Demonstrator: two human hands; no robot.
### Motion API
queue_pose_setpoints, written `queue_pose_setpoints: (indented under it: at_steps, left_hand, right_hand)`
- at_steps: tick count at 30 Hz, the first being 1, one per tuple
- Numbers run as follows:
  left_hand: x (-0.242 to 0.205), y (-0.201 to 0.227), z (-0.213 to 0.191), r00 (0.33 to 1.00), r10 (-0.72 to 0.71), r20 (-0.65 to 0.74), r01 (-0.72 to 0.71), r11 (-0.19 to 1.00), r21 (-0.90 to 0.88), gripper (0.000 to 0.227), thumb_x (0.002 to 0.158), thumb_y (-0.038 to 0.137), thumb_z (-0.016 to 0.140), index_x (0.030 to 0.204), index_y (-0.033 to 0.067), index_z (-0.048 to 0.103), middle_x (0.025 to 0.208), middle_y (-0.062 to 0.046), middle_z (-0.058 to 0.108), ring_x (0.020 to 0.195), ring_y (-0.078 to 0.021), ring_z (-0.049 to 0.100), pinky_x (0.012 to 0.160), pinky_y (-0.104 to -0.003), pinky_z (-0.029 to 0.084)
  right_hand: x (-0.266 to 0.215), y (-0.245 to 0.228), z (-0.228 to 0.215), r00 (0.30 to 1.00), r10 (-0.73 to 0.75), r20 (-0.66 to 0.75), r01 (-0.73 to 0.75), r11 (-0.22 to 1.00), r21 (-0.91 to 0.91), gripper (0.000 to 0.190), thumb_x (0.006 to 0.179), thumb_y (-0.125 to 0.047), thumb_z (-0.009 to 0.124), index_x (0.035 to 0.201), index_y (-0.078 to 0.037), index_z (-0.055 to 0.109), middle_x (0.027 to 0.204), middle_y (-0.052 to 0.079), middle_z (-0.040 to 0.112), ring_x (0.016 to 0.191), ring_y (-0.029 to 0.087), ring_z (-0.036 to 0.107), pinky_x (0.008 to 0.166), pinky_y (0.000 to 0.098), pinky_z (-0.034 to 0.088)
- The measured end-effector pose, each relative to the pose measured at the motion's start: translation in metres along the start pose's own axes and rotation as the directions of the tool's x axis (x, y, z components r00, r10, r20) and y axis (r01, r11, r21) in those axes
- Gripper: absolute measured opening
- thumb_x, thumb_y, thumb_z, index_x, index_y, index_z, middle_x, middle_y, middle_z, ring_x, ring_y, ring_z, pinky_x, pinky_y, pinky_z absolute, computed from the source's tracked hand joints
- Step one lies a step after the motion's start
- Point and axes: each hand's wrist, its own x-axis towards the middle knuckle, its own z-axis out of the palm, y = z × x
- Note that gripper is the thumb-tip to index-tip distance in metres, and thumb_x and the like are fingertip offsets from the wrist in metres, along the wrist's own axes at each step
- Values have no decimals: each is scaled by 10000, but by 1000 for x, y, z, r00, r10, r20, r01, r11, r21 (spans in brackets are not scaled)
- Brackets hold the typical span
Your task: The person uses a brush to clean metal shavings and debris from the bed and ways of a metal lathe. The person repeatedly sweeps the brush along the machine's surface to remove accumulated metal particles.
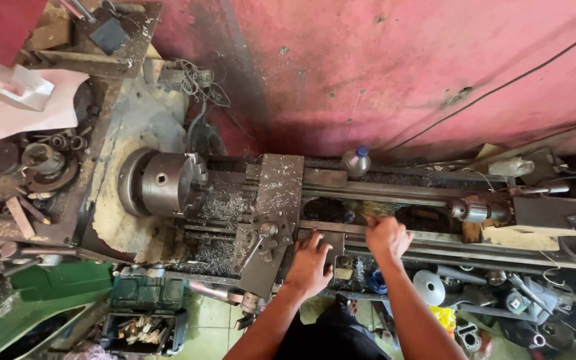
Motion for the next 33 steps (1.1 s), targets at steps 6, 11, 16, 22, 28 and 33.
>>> queue_pose_setpoints:
  at_steps: [6, 11, 16, 22, 28, 33]
  left_hand:
    - [13, -34, 65, 936, 140, -324, -109, 988, 113, 455, 696, 258, 811, 1104, 143, 644, 1311, -112, 544, 1339, -381, 555, 976, -482, 439]
    - [11, -33, 59, 926, 148, -347, -111, 986, 122, 467, 688, 252, 816, 1106, 141, 640, 1310, -113, 548, 1339, -374, 557, 986, -480, 436]
    - [11, -32, 58, 920, 161, -356, -123, 984, 126, 480, 675, 255, 822, 1104, 140, 640, 1304, -113, 550, 1339, -373, 559, 990, -472, 433]
    - [12, -32, 61, 931, 140, -337, -110, 988, 107, 454, 692, 252, 808, 1103, 138, 652, 1293, -106, 550, 1336, -374, 562, 972, -476, 442]
    - [13, -36, 70, 914, 167, -371, -127, 983, 129, 466, 670, 257, 813, 1093, 148, 650, 1283, -105, 557, 1321, -361, 574, 963, -468, 442]
    - [6, -21, 42, 970, 69, -235, -45, 993, 106, 439, 750, 281, 779, 1154, 164, 655, 1364, -99, 524, 1341, -351, 558, 989, -477, 439]
  right_hand:
    - [45, 42, 27, 996, -19, -85, 21, 999, 24, 282, 872, -458, 614, 987, -317, 828, 902, 114, 800, 1005, 348, 744, 929, 445, 566]
    - [28, 38, -7, 985, -14, -173, 7, 999, -41, 245, 871, -432, 640, 918, -292, 836, 858, 134, 793, 951, 363, 757, 929, 445, 552]
    - [36, 54, -7, 965, -88, -248, 111, 991, 79, 163, 825, -332, 717, 934, -278, 825, 764, 148, 757, 881, 407, 739, 852, 475, 601]
    - [18, 51, -11, 871, -218, -440, 410, 816, 407, 331, 823, -363, 870, 913, -74, 737, 826, 178, 739, 819, 394, 726, 723, 479, 580]
    - [9, 55, 2, 950, -241, -201, 308, 836, 454, 315, 952, -380, 687, 959, -70, 635, 771, 225, 726, 886, 461, 708, 777, 568, 530]
    - [39, 89, 3, 825, -333, -456, 468, 855, 222, 220, 964, -281, 705, 958, -82, 612, 810, 218, 688, 849, 474, 705, 765, 536, 560]
